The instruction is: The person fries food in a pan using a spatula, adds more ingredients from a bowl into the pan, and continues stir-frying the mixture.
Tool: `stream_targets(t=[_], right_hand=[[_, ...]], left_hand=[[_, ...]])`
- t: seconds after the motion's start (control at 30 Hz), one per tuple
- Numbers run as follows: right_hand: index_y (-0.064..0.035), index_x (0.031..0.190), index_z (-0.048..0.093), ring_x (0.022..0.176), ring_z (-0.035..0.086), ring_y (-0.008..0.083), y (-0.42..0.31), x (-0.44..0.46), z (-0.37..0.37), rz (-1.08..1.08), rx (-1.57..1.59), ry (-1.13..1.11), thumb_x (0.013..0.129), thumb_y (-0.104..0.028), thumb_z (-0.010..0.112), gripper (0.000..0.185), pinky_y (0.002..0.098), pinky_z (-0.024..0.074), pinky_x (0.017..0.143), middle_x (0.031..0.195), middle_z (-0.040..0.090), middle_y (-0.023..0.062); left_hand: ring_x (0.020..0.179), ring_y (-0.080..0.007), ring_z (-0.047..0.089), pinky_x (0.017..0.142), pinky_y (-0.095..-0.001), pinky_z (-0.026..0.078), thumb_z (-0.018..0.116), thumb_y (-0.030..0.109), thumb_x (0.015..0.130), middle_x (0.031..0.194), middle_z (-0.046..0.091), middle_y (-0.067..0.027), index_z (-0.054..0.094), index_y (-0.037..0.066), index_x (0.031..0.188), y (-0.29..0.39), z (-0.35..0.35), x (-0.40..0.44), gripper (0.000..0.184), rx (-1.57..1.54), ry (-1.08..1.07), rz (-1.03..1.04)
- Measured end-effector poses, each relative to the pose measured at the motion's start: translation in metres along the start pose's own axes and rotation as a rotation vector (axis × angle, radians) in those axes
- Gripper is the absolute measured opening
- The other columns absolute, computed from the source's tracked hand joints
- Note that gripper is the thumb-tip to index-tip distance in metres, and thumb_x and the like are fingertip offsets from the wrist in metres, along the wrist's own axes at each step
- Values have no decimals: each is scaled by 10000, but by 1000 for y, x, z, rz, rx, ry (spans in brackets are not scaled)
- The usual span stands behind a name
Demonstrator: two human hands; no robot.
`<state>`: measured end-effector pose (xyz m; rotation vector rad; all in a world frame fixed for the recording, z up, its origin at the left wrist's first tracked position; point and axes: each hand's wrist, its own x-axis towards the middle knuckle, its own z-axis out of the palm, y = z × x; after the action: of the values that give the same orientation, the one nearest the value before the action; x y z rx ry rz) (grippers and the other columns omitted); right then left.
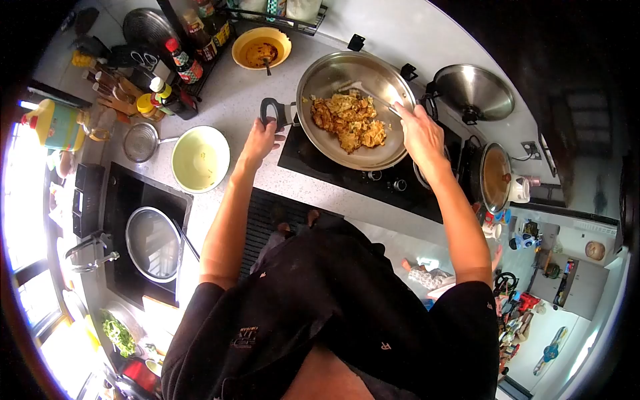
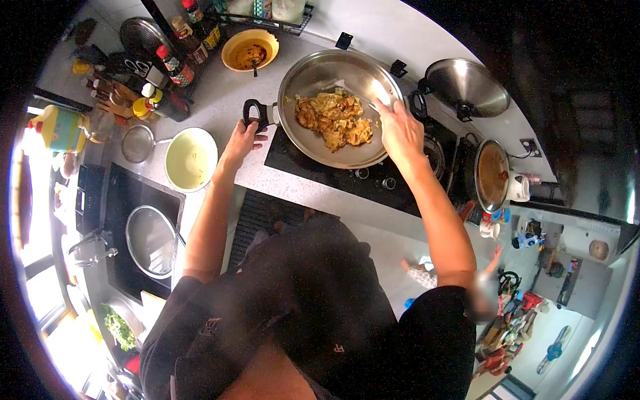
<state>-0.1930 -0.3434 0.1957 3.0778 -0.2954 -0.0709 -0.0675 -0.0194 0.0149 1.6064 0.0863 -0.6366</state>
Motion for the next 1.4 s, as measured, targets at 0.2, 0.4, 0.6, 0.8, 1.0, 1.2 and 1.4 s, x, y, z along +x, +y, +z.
stream_targets(t=[0.2, 0.4, 0.6, 0.8, 1.0, 1.2, 1.4], right_hand=[[-221, 1394, 599, 884, 683, 361, -1, -13, 33, -56, 20, 79, 985, -147, 542, 419, 457, 559, 802, 1047, 604, 188], [-208, 1331, 640, 872, 670, 336, 8, -30, 7, -5, 30, 58, 950, -150, 614, 387, 461, 546, 763, 956, 588, 138], [-185, 1278, 674, 849, 669, 338, 9, -48, -25, 28, 45, 82, 936, -155, 635, 346, 455, 545, 749, 961, 603, 131], [-158, 1250, 692, 858, 677, 330, -2, -52, -1, 7, 61, 144, 916, -121, 640, 340, 439, 545, 756, 936, 613, 141], [-161, 1257, 689, 877, 678, 314, -5, -37, -12, 1, 54, 141, 915, -118, 635, 349, 431, 546, 753, 964, 612, 135], [-176, 1268, 685, 891, 678, 323, -7, -22, -6, -17, 50, 155, 924, -119, 629, 354, 438, 549, 784, 989, 614, 138], [-222, 1269, 676, 874, 657, 318, -9, -15, 6, 9, 80, 215, 928, -156, 652, 349, 433, 534, 760, 941, 588, 111]], left_hand=[[868, -174, 692, 722, -328, 537, 465, 314, 1043, 1096, 690, -95, 493, 52, 1267, -1, -3, 2, 346, 34, -37, 17], [868, -180, 691, 731, -335, 535, 476, 329, 1028, 1099, 691, -96, 495, 50, 1271, -3, -1, 3, 371, 18, -7, 1], [900, -258, 717, 755, -378, 570, 473, 318, 1028, 1111, 688, -175, 495, -40, 1279, 0, -1, -4, 438, 23, -4, 39], [905, -214, 683, 743, -353, 526, 489, 379, 1037, 1120, 694, -123, 490, 41, 1273, -1, -2, -3, 413, 44, -35, 12], [967, -224, 675, 808, -374, 524, 510, 452, 1028, 1173, 675, -147, 483, 27, 1292, -4, -11, -13, 501, 47, -33, 13], [941, -227, 677, 804, -357, 541, 525, 470, 1024, 1169, 670, -178, 471, -2, 1341, -7, -16, -49, 571, -74, -37, 50], [984, -225, 668, 846, -366, 531, 542, 497, 1014, 1186, 670, -146, 490, 54, 1354, -45, -25, -74, 561, -137, -34, 26]])
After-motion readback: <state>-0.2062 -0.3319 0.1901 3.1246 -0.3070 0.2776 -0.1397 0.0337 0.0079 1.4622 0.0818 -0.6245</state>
